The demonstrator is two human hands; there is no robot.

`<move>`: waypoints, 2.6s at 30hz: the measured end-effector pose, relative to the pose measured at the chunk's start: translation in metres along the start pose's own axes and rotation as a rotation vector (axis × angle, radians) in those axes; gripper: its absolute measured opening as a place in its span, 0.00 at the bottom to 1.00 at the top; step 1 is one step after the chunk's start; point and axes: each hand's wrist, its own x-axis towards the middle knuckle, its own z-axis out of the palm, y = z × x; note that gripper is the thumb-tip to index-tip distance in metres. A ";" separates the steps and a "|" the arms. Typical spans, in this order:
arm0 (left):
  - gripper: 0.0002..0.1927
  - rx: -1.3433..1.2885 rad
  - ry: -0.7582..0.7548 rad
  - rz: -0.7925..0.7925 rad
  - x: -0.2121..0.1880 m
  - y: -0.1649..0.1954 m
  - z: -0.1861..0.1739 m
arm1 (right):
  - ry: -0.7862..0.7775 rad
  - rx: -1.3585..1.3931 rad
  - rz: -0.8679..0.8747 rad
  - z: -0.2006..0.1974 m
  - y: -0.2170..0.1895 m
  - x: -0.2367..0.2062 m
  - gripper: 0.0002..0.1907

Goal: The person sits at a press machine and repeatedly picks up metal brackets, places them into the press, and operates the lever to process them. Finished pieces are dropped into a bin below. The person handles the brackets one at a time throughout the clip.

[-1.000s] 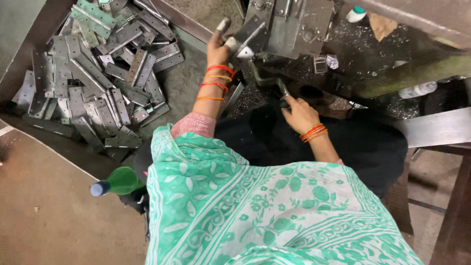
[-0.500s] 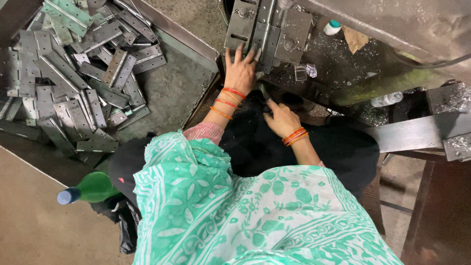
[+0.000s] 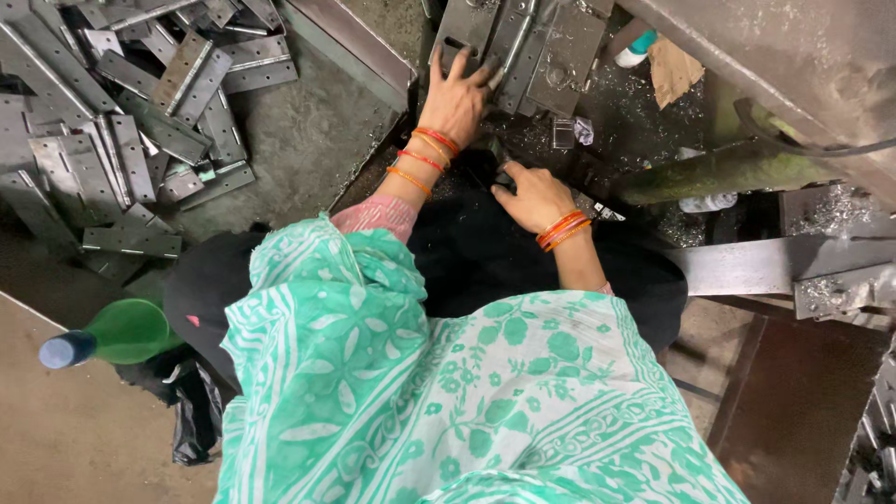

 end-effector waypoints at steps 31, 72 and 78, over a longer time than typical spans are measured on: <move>0.17 0.056 0.037 -0.168 0.043 0.012 0.022 | 0.372 0.119 0.025 0.185 0.044 -0.018 0.24; 0.15 -0.071 0.011 -0.230 0.097 0.009 0.027 | 0.448 0.180 -0.084 0.188 0.046 -0.015 0.16; 0.15 0.029 0.078 -0.207 0.103 0.011 0.027 | 0.402 0.144 -0.067 0.153 0.051 -0.011 0.20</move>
